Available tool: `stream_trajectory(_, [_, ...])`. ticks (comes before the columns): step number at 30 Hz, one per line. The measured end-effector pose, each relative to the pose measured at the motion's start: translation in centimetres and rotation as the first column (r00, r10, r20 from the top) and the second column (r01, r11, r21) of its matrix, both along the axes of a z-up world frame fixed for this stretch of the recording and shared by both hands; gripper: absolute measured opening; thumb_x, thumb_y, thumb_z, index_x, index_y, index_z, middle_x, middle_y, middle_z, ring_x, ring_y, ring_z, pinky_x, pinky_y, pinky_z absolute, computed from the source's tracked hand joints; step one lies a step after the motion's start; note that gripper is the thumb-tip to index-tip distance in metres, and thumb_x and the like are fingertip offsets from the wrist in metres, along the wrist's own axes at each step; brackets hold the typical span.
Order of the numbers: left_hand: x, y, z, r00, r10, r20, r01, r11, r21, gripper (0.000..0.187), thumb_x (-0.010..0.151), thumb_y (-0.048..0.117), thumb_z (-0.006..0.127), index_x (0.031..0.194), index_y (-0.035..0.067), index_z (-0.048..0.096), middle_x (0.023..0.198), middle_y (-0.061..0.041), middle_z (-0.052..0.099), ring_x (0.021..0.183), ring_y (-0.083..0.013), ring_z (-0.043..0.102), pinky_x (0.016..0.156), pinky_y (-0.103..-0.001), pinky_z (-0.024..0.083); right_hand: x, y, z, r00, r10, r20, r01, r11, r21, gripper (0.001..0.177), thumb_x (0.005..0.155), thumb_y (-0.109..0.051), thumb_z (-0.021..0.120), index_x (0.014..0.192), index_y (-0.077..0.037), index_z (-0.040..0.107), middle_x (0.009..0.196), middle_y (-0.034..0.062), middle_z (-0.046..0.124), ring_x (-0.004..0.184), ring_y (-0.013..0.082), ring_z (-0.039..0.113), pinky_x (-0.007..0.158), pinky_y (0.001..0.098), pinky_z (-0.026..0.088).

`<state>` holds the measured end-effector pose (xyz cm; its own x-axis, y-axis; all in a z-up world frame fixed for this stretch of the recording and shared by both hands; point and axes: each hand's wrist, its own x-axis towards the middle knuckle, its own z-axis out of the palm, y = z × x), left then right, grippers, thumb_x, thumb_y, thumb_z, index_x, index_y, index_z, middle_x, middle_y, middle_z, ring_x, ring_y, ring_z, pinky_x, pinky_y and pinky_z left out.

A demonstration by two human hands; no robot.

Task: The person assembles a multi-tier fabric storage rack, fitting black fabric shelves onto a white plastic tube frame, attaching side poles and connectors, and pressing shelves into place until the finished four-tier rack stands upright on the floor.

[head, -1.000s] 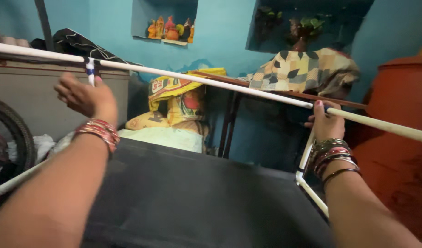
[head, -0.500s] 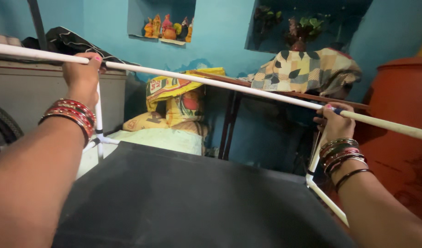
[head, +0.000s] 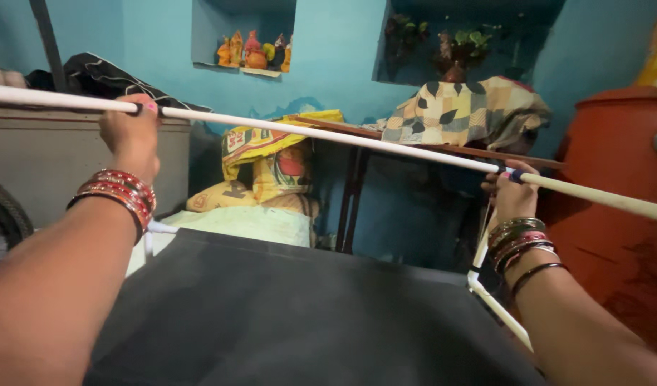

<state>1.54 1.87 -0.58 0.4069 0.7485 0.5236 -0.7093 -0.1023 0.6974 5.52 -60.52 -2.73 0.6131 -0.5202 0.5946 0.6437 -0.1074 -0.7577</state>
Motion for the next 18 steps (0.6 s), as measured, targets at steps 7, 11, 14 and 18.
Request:
stream_trajectory(7, [-1.5,2.7,-2.1,0.999,-0.049,-0.001,0.049,0.994,0.096,0.026,0.095,0.004,0.068,0.121,0.005,0.065,0.112,-0.001,0.072,0.096,-0.0093,0.065,0.084,-0.027,0.052,1.2,0.1,-2.6,0.998,-0.053,0.035,0.059,0.975,-0.213,0.054,0.101,-0.008,0.065,0.151,-0.010,0.046,0.124,0.0156,0.063,0.114,0.0347,0.062,0.096,0.0436,0.049])
stream_trajectory(11, [-3.0,0.7,-3.0,0.977,0.142,-0.161,-0.121,0.984,0.131,0.028,0.098,0.014,0.070,0.122,0.000,0.069,0.113,-0.007,0.071,0.100,-0.0162,0.064,0.088,-0.033,0.051,-3.3,2.5,-2.9,0.954,-0.222,-0.200,0.166,0.950,-0.262,0.075,0.093,-0.012,0.069,0.157,-0.014,0.029,0.145,0.0164,0.052,0.132,0.0323,0.052,0.108,0.0437,0.039])
stream_trajectory(14, [-3.5,-1.0,-3.9,0.971,0.154,-0.182,-0.112,0.968,0.223,0.040,0.092,0.014,0.070,0.132,0.005,0.066,0.120,-0.010,0.069,0.106,-0.0186,0.065,0.090,-0.034,0.051,-7.3,4.7,-3.1,0.931,-0.160,-0.328,0.084,0.968,-0.236,0.076,0.094,-0.014,0.065,0.163,-0.019,0.033,0.153,0.0201,0.051,0.140,0.0345,0.051,0.115,0.0429,0.038])
stream_trajectory(18, [-5.0,-4.1,-4.5,0.980,-0.169,-0.107,0.178,0.981,0.083,0.044,0.091,0.012,0.069,0.134,0.004,0.061,0.126,-0.010,0.069,0.116,-0.0191,0.065,0.098,-0.031,0.049,-11.9,6.9,-3.7,0.977,0.022,-0.213,-0.061,0.982,-0.177,0.074,0.091,-0.016,0.066,0.158,-0.013,0.034,0.162,0.0127,0.041,0.148,0.0276,0.041,0.117,0.0380,0.032])
